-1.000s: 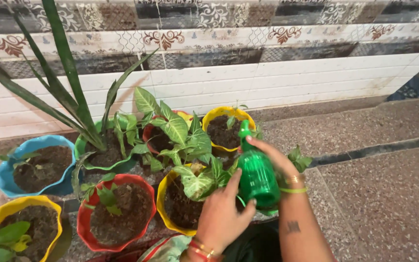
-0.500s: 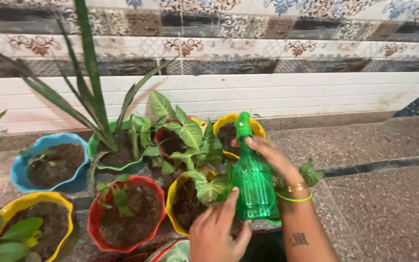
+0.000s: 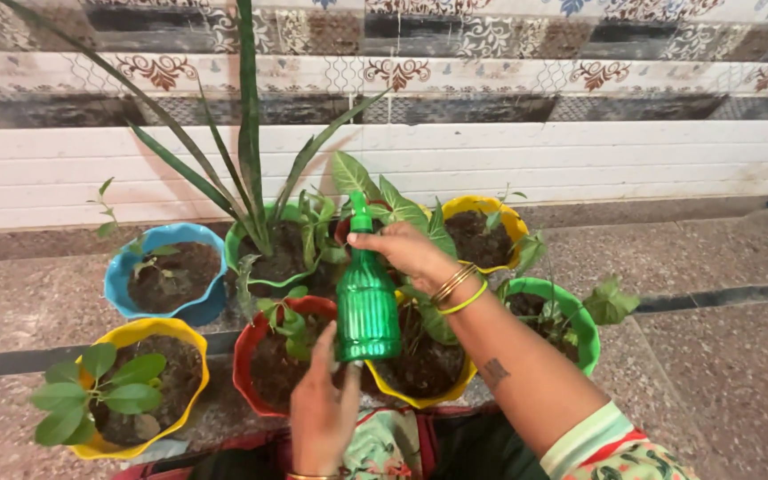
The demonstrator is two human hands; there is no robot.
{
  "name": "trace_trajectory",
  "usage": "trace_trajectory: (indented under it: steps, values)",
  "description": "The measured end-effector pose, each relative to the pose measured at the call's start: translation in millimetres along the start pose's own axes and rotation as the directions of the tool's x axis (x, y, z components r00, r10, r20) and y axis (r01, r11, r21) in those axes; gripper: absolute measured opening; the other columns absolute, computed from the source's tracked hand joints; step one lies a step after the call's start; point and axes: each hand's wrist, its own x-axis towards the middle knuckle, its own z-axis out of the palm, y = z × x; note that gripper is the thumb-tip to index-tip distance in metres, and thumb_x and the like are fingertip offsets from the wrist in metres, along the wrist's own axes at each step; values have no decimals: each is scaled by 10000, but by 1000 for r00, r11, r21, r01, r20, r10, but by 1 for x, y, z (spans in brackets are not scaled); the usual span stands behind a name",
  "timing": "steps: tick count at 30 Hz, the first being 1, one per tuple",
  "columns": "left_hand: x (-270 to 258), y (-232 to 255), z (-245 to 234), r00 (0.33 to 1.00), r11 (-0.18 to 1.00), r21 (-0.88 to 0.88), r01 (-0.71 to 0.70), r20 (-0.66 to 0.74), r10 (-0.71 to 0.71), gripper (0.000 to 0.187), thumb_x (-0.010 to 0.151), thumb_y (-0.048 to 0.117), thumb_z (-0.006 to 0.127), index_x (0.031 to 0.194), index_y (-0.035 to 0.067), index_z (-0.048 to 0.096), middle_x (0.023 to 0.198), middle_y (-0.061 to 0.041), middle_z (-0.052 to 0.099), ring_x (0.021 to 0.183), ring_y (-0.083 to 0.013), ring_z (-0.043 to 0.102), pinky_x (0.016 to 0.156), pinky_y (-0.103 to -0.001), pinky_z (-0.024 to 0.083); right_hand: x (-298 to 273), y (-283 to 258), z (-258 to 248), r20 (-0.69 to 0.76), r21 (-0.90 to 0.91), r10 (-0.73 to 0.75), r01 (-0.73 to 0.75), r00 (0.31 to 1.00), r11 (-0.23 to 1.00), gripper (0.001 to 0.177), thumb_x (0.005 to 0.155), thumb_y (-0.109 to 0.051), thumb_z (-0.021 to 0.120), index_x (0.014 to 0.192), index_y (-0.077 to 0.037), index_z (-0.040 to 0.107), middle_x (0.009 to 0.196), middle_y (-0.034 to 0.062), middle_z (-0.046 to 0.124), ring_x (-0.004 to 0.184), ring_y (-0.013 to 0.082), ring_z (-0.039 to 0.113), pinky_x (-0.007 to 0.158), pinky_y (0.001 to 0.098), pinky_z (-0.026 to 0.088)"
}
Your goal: The person waters several potted plants using a green spray bottle. They move the bottle from one pot to the next, spraying water onto the soil and leaves of each plant.
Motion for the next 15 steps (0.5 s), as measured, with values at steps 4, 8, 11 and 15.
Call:
trace_trajectory:
  steps: [4, 8, 11, 15]
  values:
    - [4, -27, -33, 979, 864, -472, 174, 178, -100, 798, 827, 9, 689, 1541, 191, 380, 1214, -127, 742, 996, -200, 738, 811, -332, 611, -20, 13, 27, -131, 163, -3, 25, 991, 986, 392, 819, -448, 788, 935, -78, 733, 828, -17, 695, 721, 85, 597, 657, 246, 473]
    - [-2, -53, -68, 931, 704, -641, 307, 356, -82, 1000, 734, -81, 708, 1590, 233, 297, 1411, -120, 606, 1120, -205, 675, 905, -349, 581, -54, 47, 67, -133, 377, -27, 75, 991, 923, 410, 879, -458, 765, 946, -57, 704, 864, 18, 670, 767, 117, 610, 711, 288, 495]
    - [-8, -72, -82, 866, 736, -563, 377, 496, -64, 992, 730, -90, 701, 1602, 217, 340, 1405, -104, 601, 1174, -213, 655, 950, -360, 556, -82, 83, 94, -142, 574, 45, 45, 989, 817, 392, 909, -442, 754, 932, -57, 681, 854, 34, 651, 758, 154, 615, 709, 343, 502]
    - [-13, -88, -88, 791, 769, -548, 330, 605, 92, 783, 806, -44, 678, 1539, 112, 454, 1449, -122, 613, 1294, -219, 591, 1046, -362, 490, -112, 123, 113, -263, 616, 255, -42, 931, 787, 388, 879, -441, 717, 941, -58, 714, 869, 56, 709, 786, 173, 676, 750, 342, 542]
